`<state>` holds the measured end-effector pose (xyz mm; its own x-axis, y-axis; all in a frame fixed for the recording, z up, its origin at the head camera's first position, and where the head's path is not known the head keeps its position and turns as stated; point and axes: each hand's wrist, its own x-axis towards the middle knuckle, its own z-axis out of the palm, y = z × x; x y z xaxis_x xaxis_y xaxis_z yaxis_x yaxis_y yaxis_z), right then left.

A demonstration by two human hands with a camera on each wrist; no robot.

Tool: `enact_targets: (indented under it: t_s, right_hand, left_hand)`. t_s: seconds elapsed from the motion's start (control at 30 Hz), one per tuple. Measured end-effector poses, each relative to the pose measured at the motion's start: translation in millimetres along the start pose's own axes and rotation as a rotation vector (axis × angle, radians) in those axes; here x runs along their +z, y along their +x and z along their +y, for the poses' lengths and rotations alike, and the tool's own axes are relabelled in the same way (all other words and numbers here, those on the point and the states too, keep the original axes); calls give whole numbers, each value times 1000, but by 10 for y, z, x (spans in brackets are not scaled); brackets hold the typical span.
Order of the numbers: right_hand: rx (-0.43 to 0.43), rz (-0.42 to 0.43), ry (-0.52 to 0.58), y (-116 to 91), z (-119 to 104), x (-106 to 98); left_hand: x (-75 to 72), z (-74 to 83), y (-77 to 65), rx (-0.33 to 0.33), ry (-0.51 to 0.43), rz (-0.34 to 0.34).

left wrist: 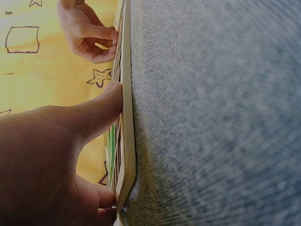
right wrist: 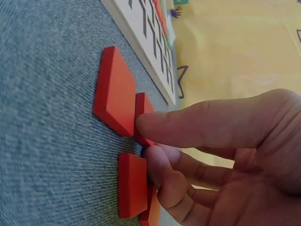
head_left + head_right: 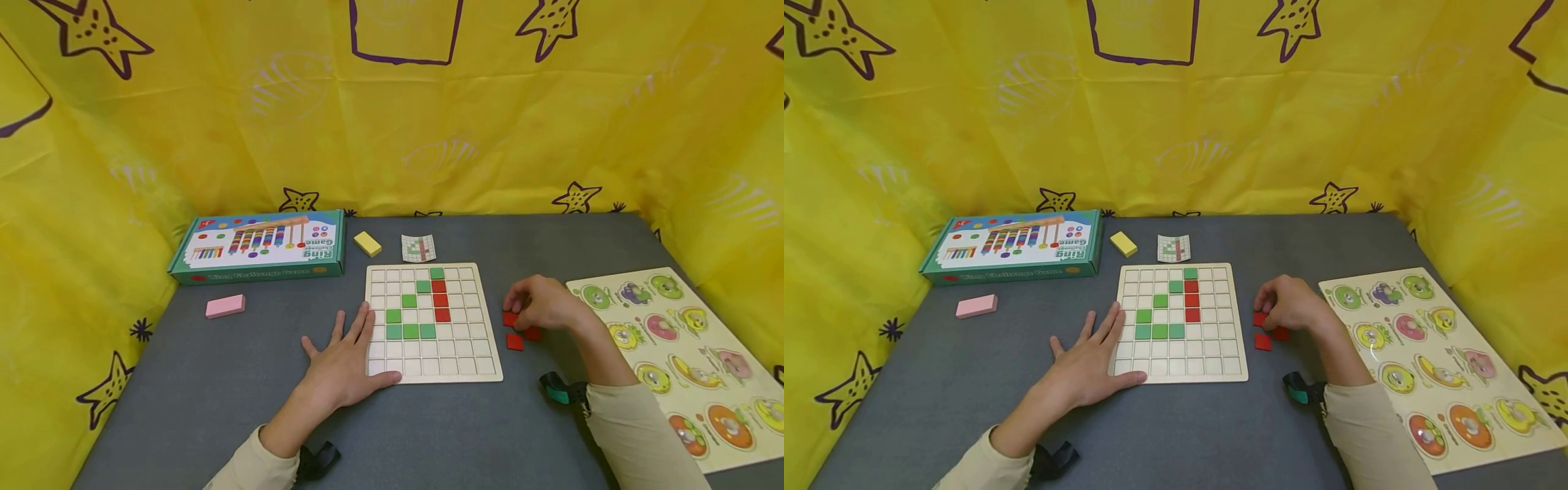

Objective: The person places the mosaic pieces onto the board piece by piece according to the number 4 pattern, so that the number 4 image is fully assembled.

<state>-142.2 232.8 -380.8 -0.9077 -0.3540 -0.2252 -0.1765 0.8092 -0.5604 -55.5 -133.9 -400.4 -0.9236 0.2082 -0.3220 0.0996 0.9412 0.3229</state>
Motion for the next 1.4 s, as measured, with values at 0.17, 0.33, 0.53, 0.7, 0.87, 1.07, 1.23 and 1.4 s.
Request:
enact_targets:
  t_s: [0.17,0.33,0.53,0.7,0.87,1.07,1.23,1.4]
  right_hand:
    - [17,2,-7,20,3,19]
    - [9,0,0,20,5,25]
    - [15,-9,22,17,25,16]
    - [20,-11,28,24,36,10]
    - [17,4,25,26,46,9]
    - [8,22,43,1,7,6]
    - [-6,43,52,-6,-61,34]
    - [-18,33,111,15,-158,91]
  left_hand:
    - [1,-3,0,-2,1,-4]
    - [2,7,6,-5,5,-10]
    - [-1,7,8,-5,4,-9]
    - [-6,6,-3,-6,2,-7]
    - [-4,6,-8,-6,2,-4]
    - [11,-4,-8,-9,6,-11]
    - [19,2,-8,-5,1,-12]
    - [20,7,-8,-6,4,-7]
